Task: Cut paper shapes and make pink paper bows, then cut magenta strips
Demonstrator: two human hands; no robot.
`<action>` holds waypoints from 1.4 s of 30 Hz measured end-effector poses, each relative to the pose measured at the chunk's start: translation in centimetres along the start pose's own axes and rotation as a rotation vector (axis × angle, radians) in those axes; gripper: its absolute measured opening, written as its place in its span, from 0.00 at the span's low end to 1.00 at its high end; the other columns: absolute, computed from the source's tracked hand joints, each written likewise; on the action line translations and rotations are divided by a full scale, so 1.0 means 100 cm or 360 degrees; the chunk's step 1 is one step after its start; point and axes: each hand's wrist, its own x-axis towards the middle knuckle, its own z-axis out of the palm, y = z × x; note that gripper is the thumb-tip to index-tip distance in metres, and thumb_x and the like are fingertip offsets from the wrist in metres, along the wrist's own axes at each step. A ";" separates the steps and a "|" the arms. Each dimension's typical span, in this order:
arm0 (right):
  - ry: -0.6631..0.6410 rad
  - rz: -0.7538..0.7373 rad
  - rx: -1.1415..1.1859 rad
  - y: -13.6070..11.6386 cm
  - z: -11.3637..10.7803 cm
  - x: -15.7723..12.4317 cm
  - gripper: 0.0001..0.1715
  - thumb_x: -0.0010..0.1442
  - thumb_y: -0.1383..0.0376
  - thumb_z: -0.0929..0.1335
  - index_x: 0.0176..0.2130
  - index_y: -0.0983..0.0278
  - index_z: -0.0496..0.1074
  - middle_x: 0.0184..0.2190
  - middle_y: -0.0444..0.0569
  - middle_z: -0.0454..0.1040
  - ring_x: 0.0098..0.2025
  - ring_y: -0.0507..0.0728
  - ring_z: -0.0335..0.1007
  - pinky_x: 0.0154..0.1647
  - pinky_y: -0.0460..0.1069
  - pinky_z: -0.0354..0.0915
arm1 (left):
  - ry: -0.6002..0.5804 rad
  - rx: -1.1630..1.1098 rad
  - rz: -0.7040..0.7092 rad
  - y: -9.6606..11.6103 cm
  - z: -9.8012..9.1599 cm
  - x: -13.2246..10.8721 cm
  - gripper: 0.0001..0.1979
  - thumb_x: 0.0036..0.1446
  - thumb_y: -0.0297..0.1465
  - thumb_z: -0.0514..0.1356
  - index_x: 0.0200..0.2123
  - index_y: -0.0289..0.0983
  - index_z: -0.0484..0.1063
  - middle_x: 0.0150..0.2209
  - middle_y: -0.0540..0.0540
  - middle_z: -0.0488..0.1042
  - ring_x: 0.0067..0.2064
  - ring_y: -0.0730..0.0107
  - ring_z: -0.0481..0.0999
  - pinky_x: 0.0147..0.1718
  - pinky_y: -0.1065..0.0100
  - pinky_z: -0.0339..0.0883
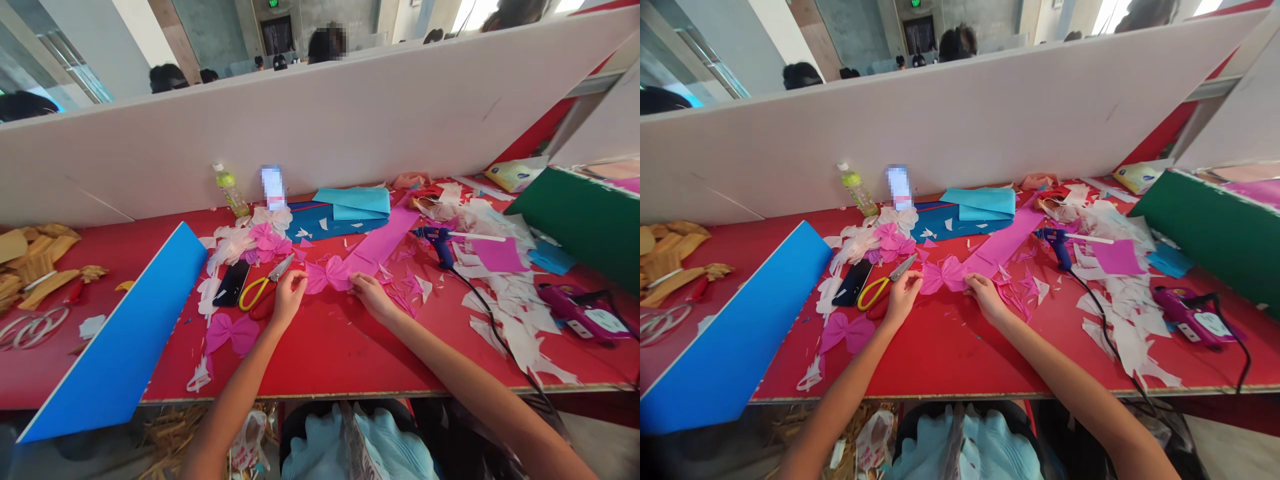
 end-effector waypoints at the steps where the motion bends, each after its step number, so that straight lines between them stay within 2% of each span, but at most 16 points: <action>1: -0.0003 -0.0006 0.0001 0.000 0.000 0.000 0.12 0.41 0.60 0.73 0.21 0.63 0.67 0.21 0.40 0.64 0.25 0.49 0.60 0.30 0.45 0.60 | 0.0000 0.0007 0.0011 0.000 0.000 0.000 0.05 0.54 0.31 0.55 0.33 0.37 0.68 0.35 0.46 0.73 0.39 0.68 0.73 0.41 0.67 0.66; 10: -0.0015 -0.0011 0.0019 0.004 -0.003 0.003 0.12 0.41 0.60 0.73 0.21 0.63 0.68 0.20 0.40 0.64 0.26 0.49 0.61 0.30 0.45 0.60 | 0.0023 -0.0053 -0.0005 -0.001 -0.001 0.001 0.06 0.55 0.33 0.55 0.35 0.37 0.68 0.36 0.47 0.72 0.40 0.69 0.72 0.41 0.67 0.66; 28: 0.0014 -0.0017 -0.0018 0.001 -0.001 0.000 0.12 0.40 0.59 0.73 0.22 0.63 0.68 0.21 0.41 0.64 0.25 0.49 0.61 0.30 0.45 0.61 | 0.0098 -0.0014 -0.0035 -0.003 -0.002 0.001 0.08 0.55 0.35 0.56 0.33 0.37 0.69 0.35 0.46 0.74 0.40 0.67 0.73 0.42 0.66 0.67; 35: 0.0005 0.0001 0.0016 0.002 -0.002 0.001 0.12 0.40 0.60 0.73 0.22 0.64 0.68 0.20 0.40 0.65 0.25 0.48 0.61 0.30 0.45 0.61 | -0.0043 -0.0269 -0.0084 0.007 -0.001 -0.001 0.12 0.54 0.34 0.57 0.41 0.36 0.68 0.42 0.43 0.73 0.42 0.67 0.73 0.42 0.66 0.68; 42: 0.0000 -0.0001 0.0021 0.002 -0.002 0.001 0.13 0.41 0.59 0.73 0.22 0.63 0.67 0.21 0.41 0.65 0.25 0.48 0.61 0.30 0.45 0.60 | -0.0185 -0.0256 -0.0105 0.010 -0.002 -0.003 0.12 0.52 0.33 0.57 0.41 0.38 0.69 0.44 0.43 0.73 0.46 0.65 0.73 0.44 0.65 0.68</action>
